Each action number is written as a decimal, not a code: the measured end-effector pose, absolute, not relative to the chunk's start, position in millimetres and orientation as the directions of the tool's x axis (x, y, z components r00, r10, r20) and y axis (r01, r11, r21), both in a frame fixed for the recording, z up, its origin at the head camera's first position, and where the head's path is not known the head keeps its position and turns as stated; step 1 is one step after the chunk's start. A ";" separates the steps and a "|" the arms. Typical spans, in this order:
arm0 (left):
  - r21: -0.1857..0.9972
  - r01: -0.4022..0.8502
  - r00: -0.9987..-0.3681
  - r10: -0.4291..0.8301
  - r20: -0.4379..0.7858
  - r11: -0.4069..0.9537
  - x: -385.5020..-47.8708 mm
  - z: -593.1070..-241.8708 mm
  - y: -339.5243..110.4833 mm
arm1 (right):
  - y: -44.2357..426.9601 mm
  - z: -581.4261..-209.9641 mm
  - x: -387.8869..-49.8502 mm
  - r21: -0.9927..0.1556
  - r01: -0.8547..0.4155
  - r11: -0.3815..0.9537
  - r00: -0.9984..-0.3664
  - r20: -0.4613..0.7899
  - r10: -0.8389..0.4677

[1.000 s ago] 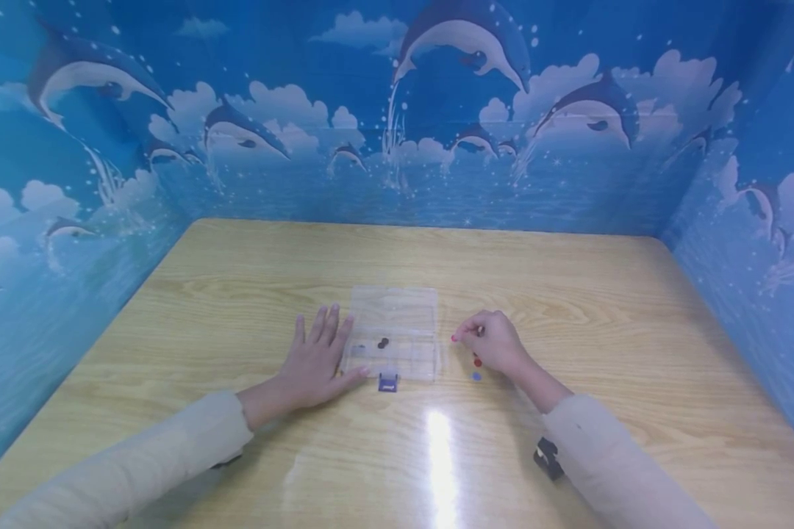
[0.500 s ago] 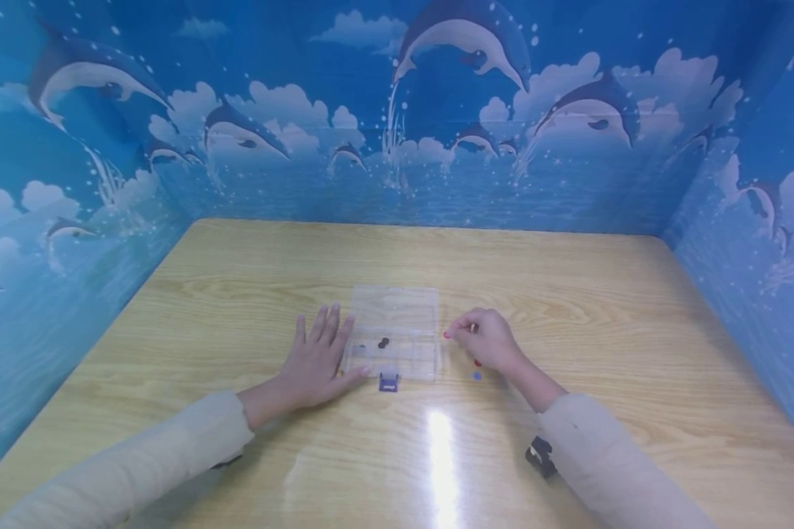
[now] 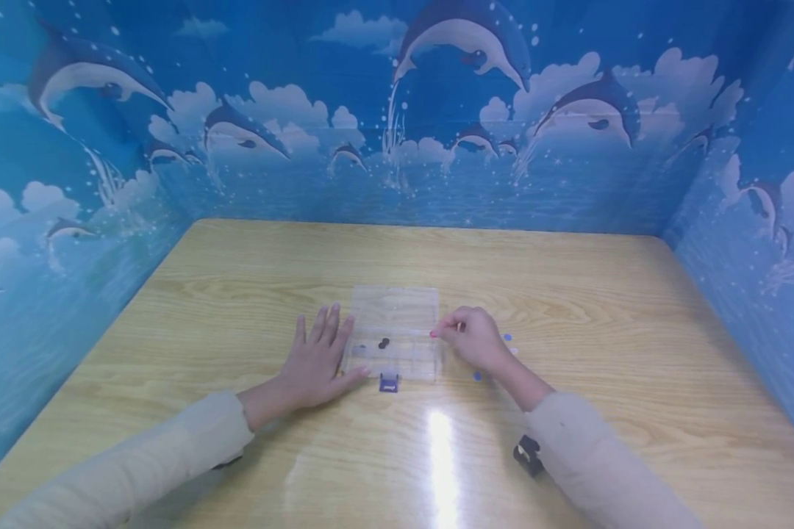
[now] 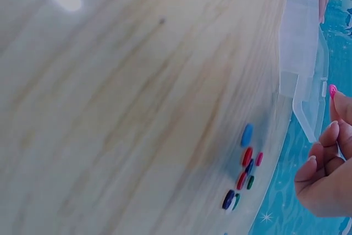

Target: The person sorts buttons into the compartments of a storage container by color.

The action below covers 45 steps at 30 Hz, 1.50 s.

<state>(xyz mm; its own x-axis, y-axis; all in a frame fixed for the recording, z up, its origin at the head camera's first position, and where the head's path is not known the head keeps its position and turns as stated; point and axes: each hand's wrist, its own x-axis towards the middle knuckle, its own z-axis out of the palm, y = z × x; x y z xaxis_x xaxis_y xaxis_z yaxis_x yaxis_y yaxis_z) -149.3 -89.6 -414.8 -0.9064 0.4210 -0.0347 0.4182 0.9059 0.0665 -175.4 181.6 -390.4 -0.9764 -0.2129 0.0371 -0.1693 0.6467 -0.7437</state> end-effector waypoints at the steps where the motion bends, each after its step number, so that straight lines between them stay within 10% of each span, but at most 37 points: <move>1: 0.061 0.417 -0.907 0.420 -0.039 0.907 -149.3 -414.7 -89.5 | 180.5 -390.3 -175.6 -0.745 -0.169 0.645 -0.976 0.037 -0.213; 45: 0.035 0.414 -0.909 0.415 -0.035 0.910 -149.2 -415.9 -89.7 | 143.5 -389.3 -177.3 -0.751 -0.154 0.642 -0.964 -0.030 -0.266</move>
